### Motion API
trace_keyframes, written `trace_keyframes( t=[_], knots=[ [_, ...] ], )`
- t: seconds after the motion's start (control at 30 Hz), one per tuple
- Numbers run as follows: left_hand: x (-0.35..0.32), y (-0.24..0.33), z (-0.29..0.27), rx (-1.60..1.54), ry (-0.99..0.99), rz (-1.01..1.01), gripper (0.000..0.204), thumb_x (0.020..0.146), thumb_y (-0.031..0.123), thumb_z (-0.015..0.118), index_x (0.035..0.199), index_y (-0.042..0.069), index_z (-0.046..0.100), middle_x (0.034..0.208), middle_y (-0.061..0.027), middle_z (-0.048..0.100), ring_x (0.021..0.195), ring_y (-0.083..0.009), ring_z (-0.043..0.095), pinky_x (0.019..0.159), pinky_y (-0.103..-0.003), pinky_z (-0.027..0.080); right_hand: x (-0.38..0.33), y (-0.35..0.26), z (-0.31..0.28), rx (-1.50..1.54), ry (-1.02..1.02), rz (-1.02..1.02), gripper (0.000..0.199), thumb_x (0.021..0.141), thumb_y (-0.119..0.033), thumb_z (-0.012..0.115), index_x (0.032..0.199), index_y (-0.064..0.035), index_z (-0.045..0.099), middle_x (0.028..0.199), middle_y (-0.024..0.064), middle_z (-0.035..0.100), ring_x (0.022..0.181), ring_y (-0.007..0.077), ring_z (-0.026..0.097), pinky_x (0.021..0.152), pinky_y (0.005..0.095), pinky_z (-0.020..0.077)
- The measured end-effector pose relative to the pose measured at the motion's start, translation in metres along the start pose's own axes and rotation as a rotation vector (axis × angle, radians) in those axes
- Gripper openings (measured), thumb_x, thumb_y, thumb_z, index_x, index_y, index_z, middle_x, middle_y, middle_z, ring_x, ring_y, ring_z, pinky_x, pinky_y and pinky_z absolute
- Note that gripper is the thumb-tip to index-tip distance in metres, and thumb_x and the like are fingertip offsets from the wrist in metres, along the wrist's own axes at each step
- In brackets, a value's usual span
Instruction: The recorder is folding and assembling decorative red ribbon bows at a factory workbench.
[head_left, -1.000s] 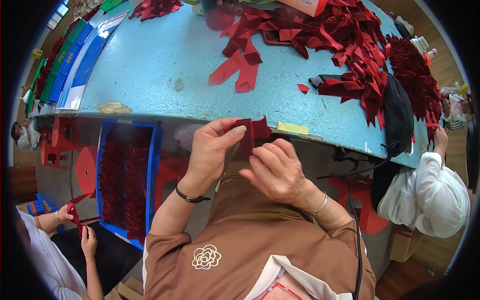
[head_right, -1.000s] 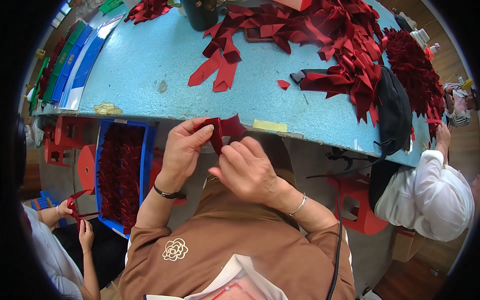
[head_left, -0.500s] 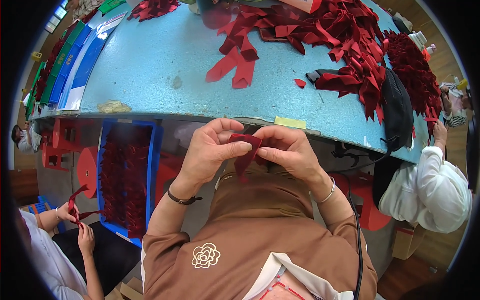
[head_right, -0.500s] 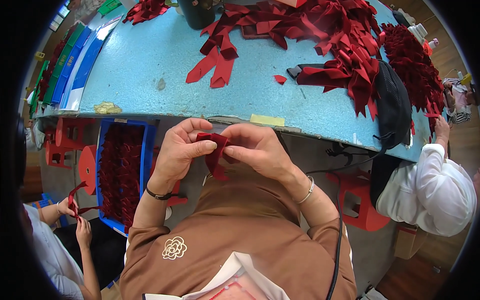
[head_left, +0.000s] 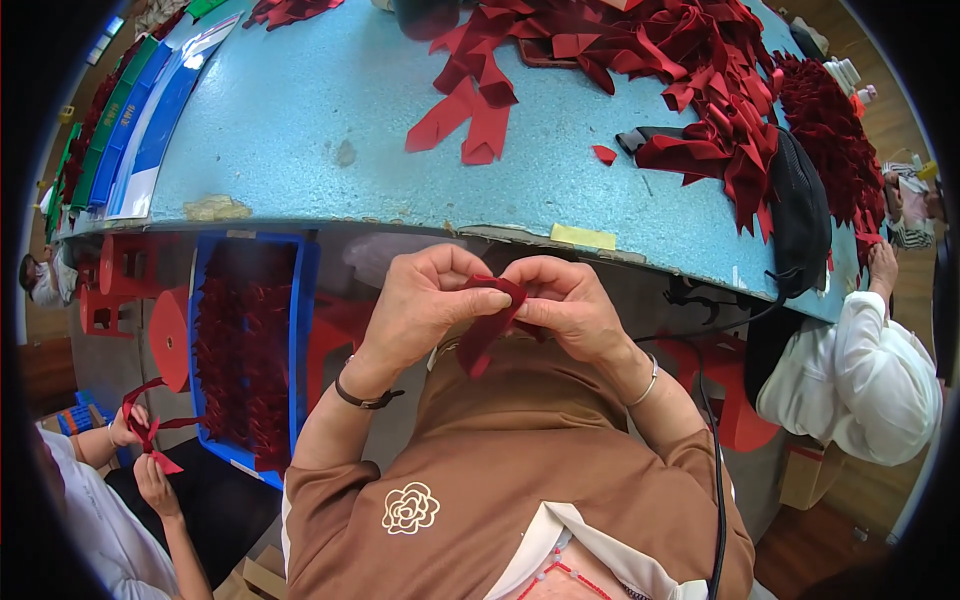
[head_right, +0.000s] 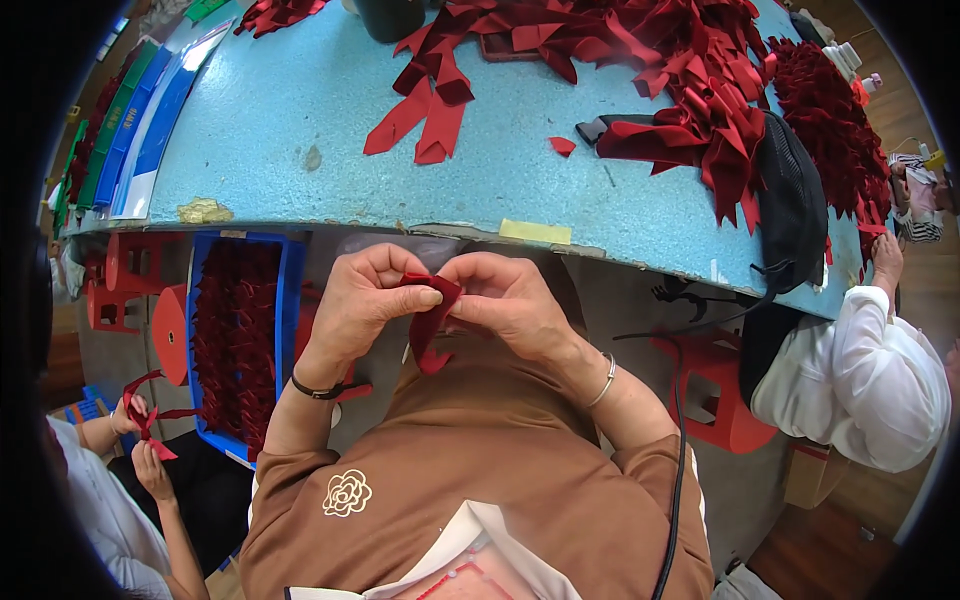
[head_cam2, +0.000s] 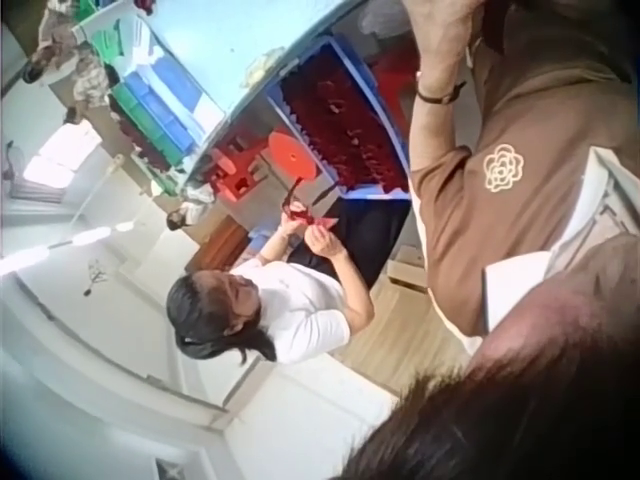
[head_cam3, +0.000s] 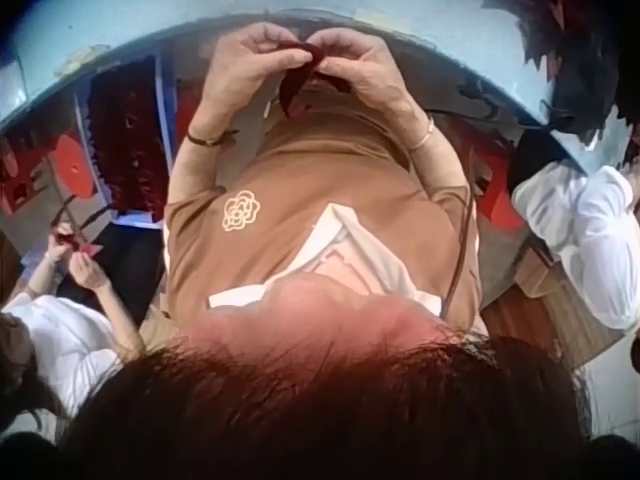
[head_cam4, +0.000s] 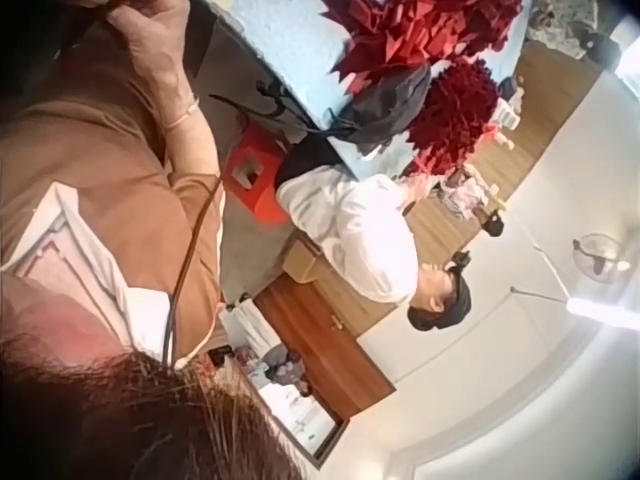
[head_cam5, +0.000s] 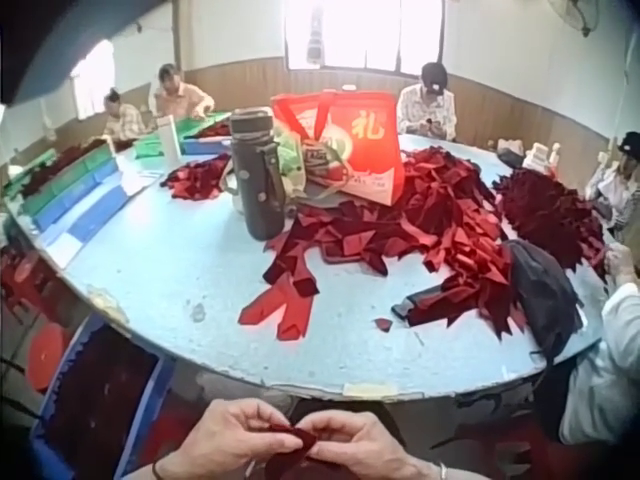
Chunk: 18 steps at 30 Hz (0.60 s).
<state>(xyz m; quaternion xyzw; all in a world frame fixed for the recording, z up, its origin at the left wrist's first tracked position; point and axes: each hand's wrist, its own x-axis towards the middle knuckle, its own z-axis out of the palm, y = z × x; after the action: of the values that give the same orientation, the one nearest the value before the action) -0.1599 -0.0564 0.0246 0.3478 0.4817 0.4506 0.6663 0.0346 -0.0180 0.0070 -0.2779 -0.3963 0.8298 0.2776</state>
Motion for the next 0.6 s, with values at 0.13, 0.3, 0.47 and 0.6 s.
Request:
trace_keyframes(
  t=[0.13, 0.3, 0.47, 0.6],
  knots=[
    [0.007, -0.006, -0.005, -0.042, -0.004, -0.035, 0.014, 0.077, -0.001, 0.073, 0.086, -0.002, 0.062, 0.081, -0.0091, 0.068, 0.072, -0.0106, 0.063, 0.063, -0.02, 0.051, 0.007, 0.007, -0.006, -0.014, -0.01, -0.032, 0.026, 0.085, -0.004, 0.064, 0.108, 0.0031, 0.057, 0.096, 0.0075, 0.062, 0.084, 0.0134, 0.061, 0.069, 0.0243, 0.0511],
    [0.017, -0.005, -0.001, -0.02, 0.002, -0.031, 0.012, 0.077, 0.0, 0.072, 0.085, -0.001, 0.063, 0.079, -0.0075, 0.067, 0.068, -0.0094, 0.062, 0.061, -0.02, 0.049, 0.011, 0.007, -0.011, 0.105, -0.018, 0.008, 0.025, 0.083, -0.002, 0.065, 0.106, 0.0023, 0.057, 0.095, 0.0072, 0.061, 0.083, 0.014, 0.061, 0.067, 0.0264, 0.053],
    [0.027, -0.01, 0.003, -0.189, 0.029, -0.084, 0.014, 0.079, -0.001, 0.07, 0.093, -0.002, 0.064, 0.084, -0.0065, 0.067, 0.077, -0.0082, 0.062, 0.07, -0.02, 0.05, 0.014, 0.014, -0.023, 0.108, -0.002, -0.009, 0.024, 0.082, -0.001, 0.066, 0.104, 0.0008, 0.057, 0.093, 0.0067, 0.06, 0.079, 0.0141, 0.06, 0.063, 0.028, 0.0539],
    [0.027, -0.011, 0.004, -0.042, 0.041, -0.01, 0.02, 0.081, -0.002, 0.068, 0.1, -0.003, 0.063, 0.087, -0.0062, 0.067, 0.08, -0.008, 0.061, 0.073, -0.02, 0.05, 0.015, 0.015, -0.029, 0.187, 0.024, 0.0, 0.023, 0.083, -0.001, 0.065, 0.104, -0.0005, 0.057, 0.091, 0.0068, 0.061, 0.075, 0.0134, 0.06, 0.057, 0.0253, 0.0507]
  ],
)
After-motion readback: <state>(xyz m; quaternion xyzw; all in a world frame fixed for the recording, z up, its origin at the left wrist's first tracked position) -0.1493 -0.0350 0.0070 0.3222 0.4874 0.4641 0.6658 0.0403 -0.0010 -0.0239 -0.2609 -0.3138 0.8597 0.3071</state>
